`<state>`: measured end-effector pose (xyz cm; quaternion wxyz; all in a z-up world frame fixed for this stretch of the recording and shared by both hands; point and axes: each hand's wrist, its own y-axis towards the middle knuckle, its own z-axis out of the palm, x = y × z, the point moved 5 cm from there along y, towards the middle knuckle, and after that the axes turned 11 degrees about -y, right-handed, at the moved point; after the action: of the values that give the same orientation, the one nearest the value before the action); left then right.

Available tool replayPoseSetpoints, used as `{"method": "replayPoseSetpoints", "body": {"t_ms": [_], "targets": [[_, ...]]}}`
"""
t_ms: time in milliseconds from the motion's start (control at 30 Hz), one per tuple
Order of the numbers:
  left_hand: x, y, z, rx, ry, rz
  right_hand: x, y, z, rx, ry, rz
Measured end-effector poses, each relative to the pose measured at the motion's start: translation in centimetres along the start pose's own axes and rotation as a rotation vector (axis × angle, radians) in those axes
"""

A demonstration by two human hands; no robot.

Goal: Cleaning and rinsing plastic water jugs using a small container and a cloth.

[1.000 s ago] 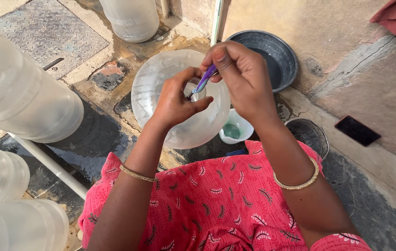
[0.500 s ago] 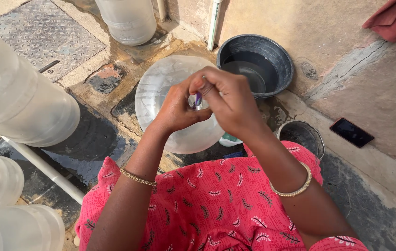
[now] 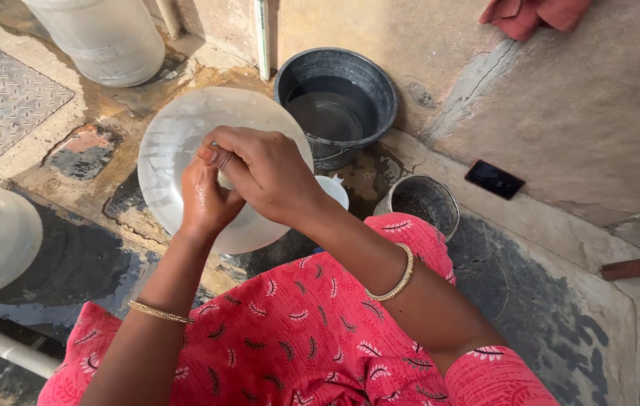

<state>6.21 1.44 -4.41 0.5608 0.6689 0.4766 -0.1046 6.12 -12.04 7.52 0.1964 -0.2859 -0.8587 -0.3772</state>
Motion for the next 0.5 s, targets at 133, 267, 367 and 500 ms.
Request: {"method": "replayPoseSetpoints", "body": {"t_ms": [133, 267, 367, 500], "targets": [[-2.0, 2.6, -2.4, 0.258, -0.117, -0.044, -2.2, 0.0, 0.1, -0.032, 0.122, 0.056], [-6.4, 4.2, -2.6, 0.340, -0.186, 0.020, -2.7, -0.5, 0.8, -0.044, 0.147, 0.049], [-6.9, 3.4, -1.5, 0.197, -0.280, 0.063, -1.5, -0.9, 1.1, -0.044, 0.071, -0.008], [-4.1, 1.5, -1.0, 0.049, -0.221, 0.013, 1.5, -1.1, -0.1, -0.069, -0.014, -0.058]]}}
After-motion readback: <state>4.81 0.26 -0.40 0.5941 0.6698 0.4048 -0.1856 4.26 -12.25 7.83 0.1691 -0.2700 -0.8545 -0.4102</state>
